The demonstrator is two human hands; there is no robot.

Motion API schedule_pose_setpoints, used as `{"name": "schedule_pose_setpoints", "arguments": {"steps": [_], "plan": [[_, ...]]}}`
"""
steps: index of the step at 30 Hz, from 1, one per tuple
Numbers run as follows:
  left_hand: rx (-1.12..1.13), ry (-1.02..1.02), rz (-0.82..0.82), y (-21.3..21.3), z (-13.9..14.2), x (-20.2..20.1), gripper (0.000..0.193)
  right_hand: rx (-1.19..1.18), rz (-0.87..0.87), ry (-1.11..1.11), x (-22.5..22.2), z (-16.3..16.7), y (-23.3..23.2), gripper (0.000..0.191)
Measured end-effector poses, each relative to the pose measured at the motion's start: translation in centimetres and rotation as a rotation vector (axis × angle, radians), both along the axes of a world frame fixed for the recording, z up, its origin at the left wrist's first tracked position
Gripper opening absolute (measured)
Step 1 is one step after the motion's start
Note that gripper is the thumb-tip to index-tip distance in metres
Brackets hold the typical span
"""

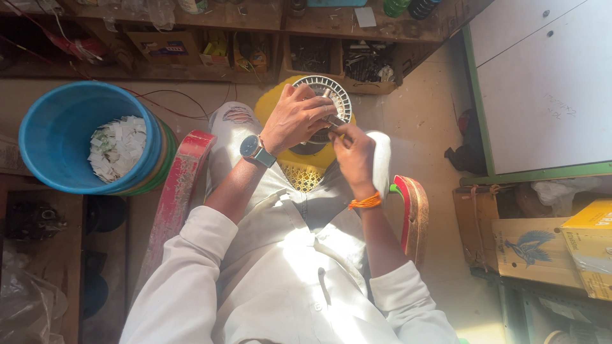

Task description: The person sits on a chair and works on a small electric motor mounted on a yellow base, fitting a brown component onto the rotor shaft and pressing and turning parts by hand to seat them. They repeatedly reposition the rotor assembly and adjust the parts with both hands throughout the clip.

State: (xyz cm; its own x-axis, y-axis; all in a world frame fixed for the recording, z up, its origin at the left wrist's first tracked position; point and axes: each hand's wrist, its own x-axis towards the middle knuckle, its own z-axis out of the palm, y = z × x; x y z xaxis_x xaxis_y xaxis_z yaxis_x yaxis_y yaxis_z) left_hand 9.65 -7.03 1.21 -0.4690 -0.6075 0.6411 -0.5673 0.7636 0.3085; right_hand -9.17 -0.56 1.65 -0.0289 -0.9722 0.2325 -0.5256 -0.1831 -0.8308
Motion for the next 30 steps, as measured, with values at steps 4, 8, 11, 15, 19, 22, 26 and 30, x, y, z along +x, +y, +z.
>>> {"name": "schedule_pose_setpoints", "arguments": {"steps": [4, 8, 11, 15, 19, 22, 26, 30], "plan": [[-0.099, -0.045, 0.006, 0.8, -0.5, 0.4, 0.042, -0.243, 0.044, 0.148, 1.4, -1.1, 0.6, 0.013], [-0.230, 0.029, 0.016, 2.5, -1.9, 0.7, 0.047, -0.174, 0.094, 0.077, 1.6, -0.5, 1.5, 0.009], [-0.203, 0.148, -0.005, 2.8, -3.2, 0.4, 0.034, -0.084, 0.146, 0.061, 0.8, 1.1, 1.9, 0.009], [0.069, 0.373, 0.042, 3.2, -4.2, -1.1, 0.015, -0.036, 0.146, 0.128, -0.1, 3.4, 0.9, 0.009], [0.325, 0.775, 0.094, 4.3, -4.4, -3.5, 0.009, -0.102, 0.138, 0.217, -0.4, 4.6, -1.7, 0.010], [0.280, 0.819, 0.186, 4.5, -4.3, -4.0, 0.008, -0.184, 0.214, 0.191, -0.6, 4.8, -3.2, 0.013], [0.300, 0.826, 0.285, 4.2, -4.0, -3.4, 0.010, -0.132, 0.171, 0.171, -1.4, 5.0, -3.9, 0.014], [0.267, 0.765, 0.273, 4.3, -3.1, -3.2, 0.011, -0.118, 0.209, 0.159, -2.5, 5.7, -4.3, 0.014]]}}
